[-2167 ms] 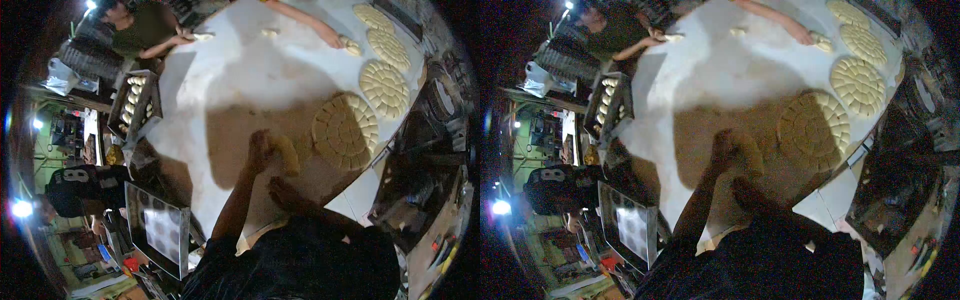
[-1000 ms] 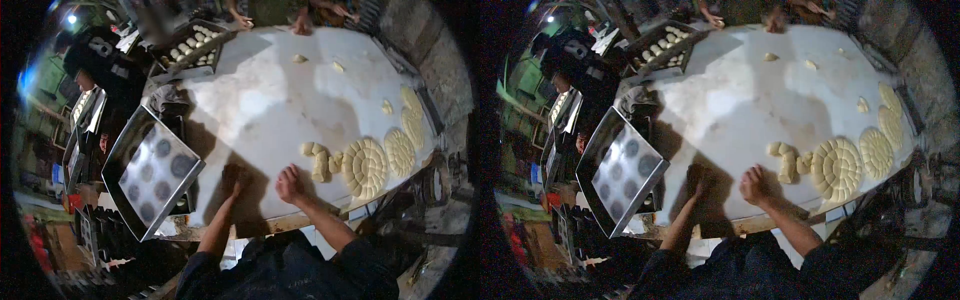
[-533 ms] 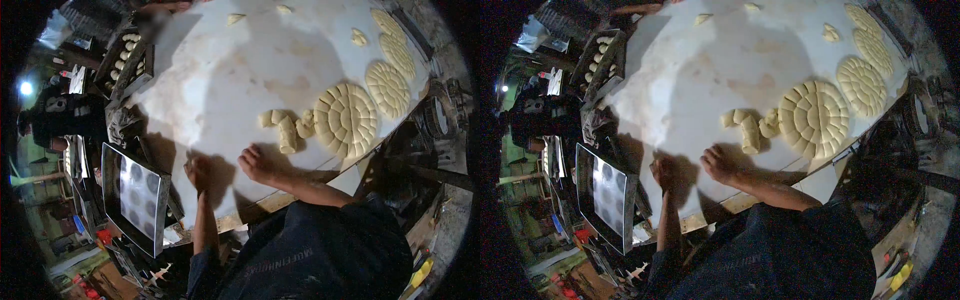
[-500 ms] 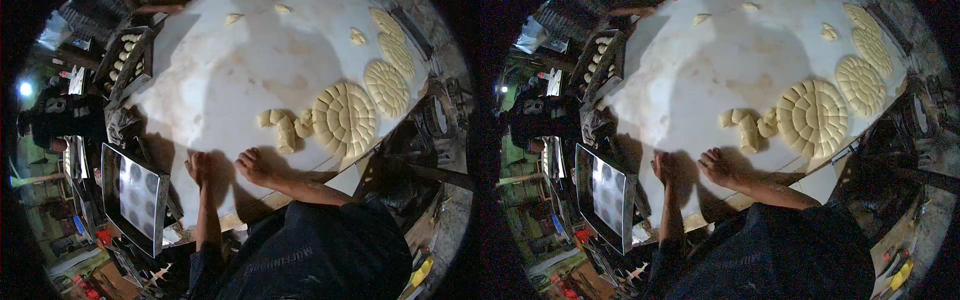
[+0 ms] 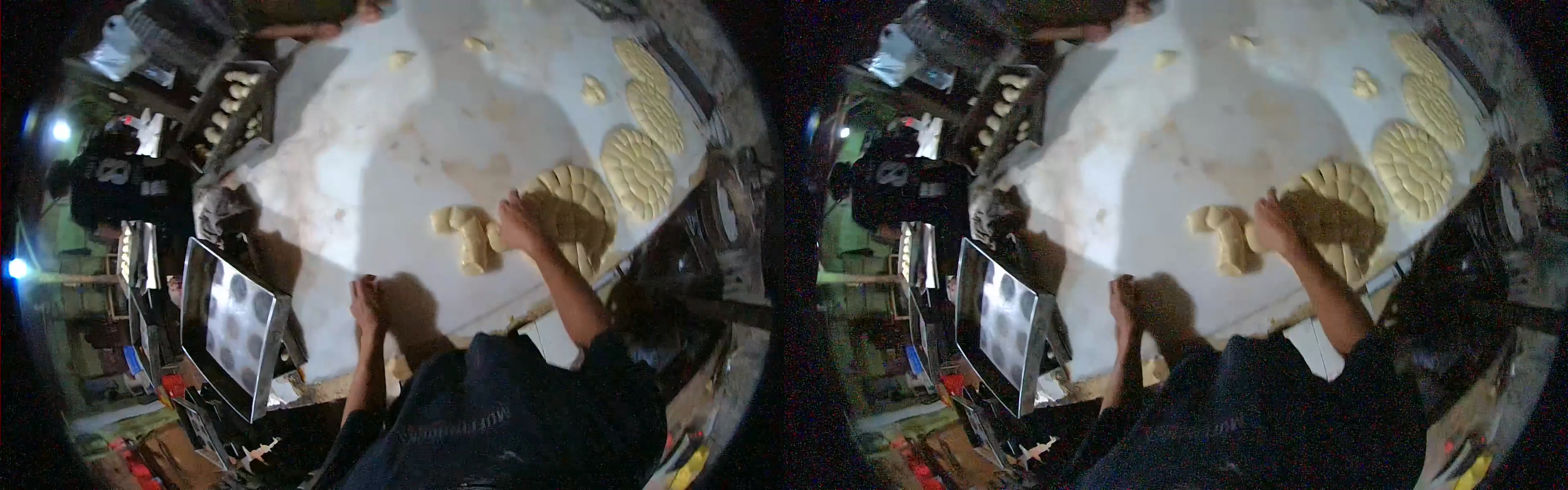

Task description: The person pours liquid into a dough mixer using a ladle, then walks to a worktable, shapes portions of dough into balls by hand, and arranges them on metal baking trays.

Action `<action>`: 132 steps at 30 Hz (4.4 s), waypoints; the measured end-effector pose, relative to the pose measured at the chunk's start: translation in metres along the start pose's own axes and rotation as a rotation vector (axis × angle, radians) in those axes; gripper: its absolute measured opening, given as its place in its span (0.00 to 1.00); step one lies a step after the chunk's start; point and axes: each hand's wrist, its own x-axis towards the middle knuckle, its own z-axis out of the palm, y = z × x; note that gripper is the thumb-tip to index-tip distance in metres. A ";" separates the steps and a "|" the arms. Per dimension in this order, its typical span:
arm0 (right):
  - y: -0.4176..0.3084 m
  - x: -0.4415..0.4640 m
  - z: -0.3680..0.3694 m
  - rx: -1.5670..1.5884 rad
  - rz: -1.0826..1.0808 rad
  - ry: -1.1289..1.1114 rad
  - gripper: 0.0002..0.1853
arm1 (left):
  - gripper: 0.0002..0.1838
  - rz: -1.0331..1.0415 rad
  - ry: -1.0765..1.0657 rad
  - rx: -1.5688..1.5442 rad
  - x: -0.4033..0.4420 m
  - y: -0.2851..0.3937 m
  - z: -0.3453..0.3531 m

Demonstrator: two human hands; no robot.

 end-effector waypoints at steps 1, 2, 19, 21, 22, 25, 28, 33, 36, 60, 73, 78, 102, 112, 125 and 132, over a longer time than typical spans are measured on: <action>-0.007 -0.006 -0.005 0.013 0.005 0.009 0.23 | 0.12 -0.017 0.007 -0.113 0.003 0.001 0.010; -0.013 -0.011 -0.010 0.148 0.098 -0.008 0.24 | 0.13 -0.031 0.012 -0.232 0.005 0.007 0.025; -0.017 -0.076 -0.080 0.677 -0.218 0.415 0.14 | 0.13 0.480 -0.474 -0.212 0.033 0.215 0.071; -0.039 -0.090 -0.112 0.759 -0.226 0.439 0.14 | 0.09 0.371 -0.482 -0.467 0.037 0.233 0.026; -0.050 -0.097 -0.129 0.837 -0.212 0.477 0.14 | 0.09 0.372 -0.465 -0.463 0.039 0.238 0.007; -0.071 -0.100 -0.155 0.774 -0.515 0.660 0.14 | 0.08 0.464 -0.235 -0.530 0.042 0.244 -0.054; -0.106 -0.103 -0.173 0.812 -0.702 0.786 0.14 | 0.09 0.710 0.090 -0.564 0.052 0.247 -0.117; -0.161 -0.066 -0.173 1.048 -0.911 0.674 0.12 | 0.14 0.834 0.441 -0.211 0.069 0.228 -0.162; -0.188 -0.013 -0.118 1.141 -0.721 0.511 0.08 | 0.18 0.182 0.093 -0.230 0.086 0.174 -0.143; -0.178 0.024 0.018 0.850 -0.517 0.678 0.16 | 0.09 0.173 -0.217 -0.124 0.060 0.086 -0.017; -0.158 -0.005 -0.001 0.371 -0.432 0.237 0.17 | 0.29 -0.080 0.018 0.265 0.100 0.016 -0.100; -0.209 -0.049 -0.004 0.495 -0.722 0.223 0.11 | 0.22 0.167 -0.478 -0.138 0.014 0.072 -0.089; -0.362 -0.172 0.090 0.659 -0.671 0.372 0.16 | 0.10 0.122 -0.023 -0.284 -0.162 -0.034 -0.183; -0.246 -0.067 0.074 0.907 -0.364 0.740 0.10 | 0.17 0.324 -0.151 -0.422 -0.076 0.012 -0.162; -0.208 -0.020 0.093 0.253 -0.789 0.313 0.14 | 0.12 -0.169 -0.027 0.167 -0.017 -0.145 0.005; -0.162 -0.045 0.095 0.177 -1.142 0.296 0.10 | 0.25 0.152 -0.331 0.055 -0.105 -0.074 -0.045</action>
